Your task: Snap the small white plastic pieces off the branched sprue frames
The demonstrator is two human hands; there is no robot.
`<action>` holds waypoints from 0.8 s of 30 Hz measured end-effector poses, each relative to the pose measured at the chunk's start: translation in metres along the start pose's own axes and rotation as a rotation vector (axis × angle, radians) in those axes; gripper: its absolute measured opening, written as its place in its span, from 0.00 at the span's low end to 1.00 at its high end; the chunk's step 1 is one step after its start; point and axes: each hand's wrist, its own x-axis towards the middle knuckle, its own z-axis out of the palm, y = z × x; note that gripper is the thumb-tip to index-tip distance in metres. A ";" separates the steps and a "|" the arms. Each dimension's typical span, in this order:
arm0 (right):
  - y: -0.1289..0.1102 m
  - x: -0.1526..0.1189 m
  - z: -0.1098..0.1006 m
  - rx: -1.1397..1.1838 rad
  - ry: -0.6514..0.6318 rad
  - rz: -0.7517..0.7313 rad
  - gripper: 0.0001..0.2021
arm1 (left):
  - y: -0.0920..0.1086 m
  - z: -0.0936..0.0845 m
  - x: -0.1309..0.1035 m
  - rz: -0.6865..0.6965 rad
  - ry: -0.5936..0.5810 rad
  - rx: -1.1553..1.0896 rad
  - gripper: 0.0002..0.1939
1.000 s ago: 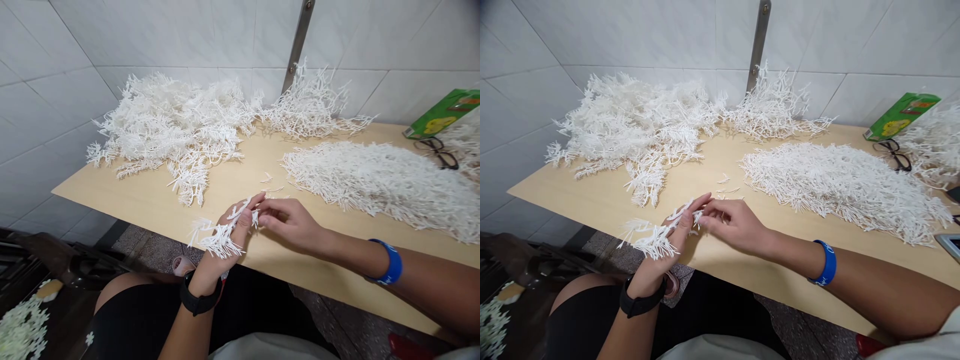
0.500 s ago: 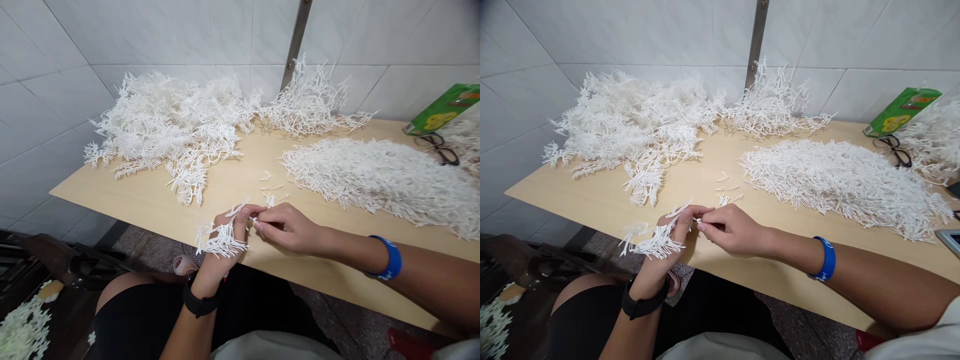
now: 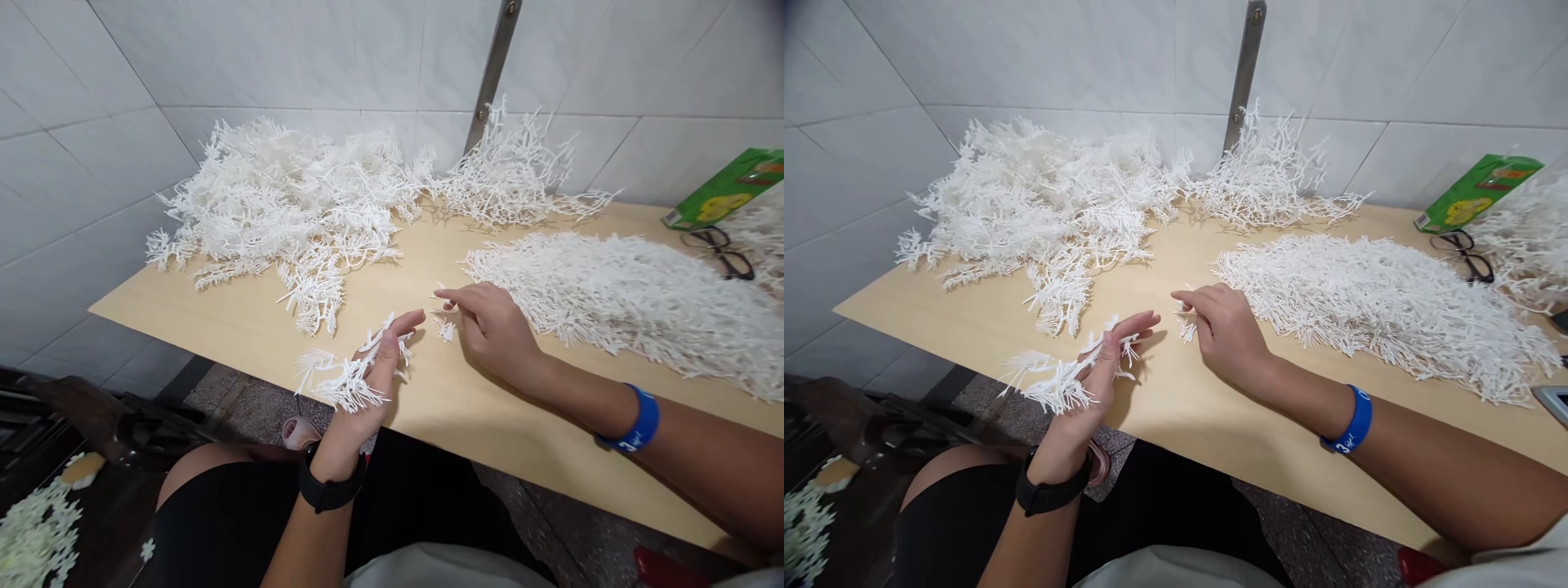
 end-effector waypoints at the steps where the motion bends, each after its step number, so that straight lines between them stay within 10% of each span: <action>1: -0.001 0.001 0.000 -0.026 0.014 0.016 0.20 | -0.001 0.001 0.001 0.003 -0.007 -0.019 0.26; 8: -0.020 0.004 -0.007 0.093 0.071 0.117 0.09 | -0.007 0.000 0.002 0.054 -0.025 -0.002 0.28; 15: -0.045 -0.004 -0.007 0.805 -0.455 0.312 0.15 | 0.002 -0.001 -0.003 0.148 -0.187 0.297 0.24; 24: -0.044 -0.005 -0.007 0.797 -0.591 0.197 0.14 | 0.001 -0.004 -0.005 0.038 -0.183 0.144 0.26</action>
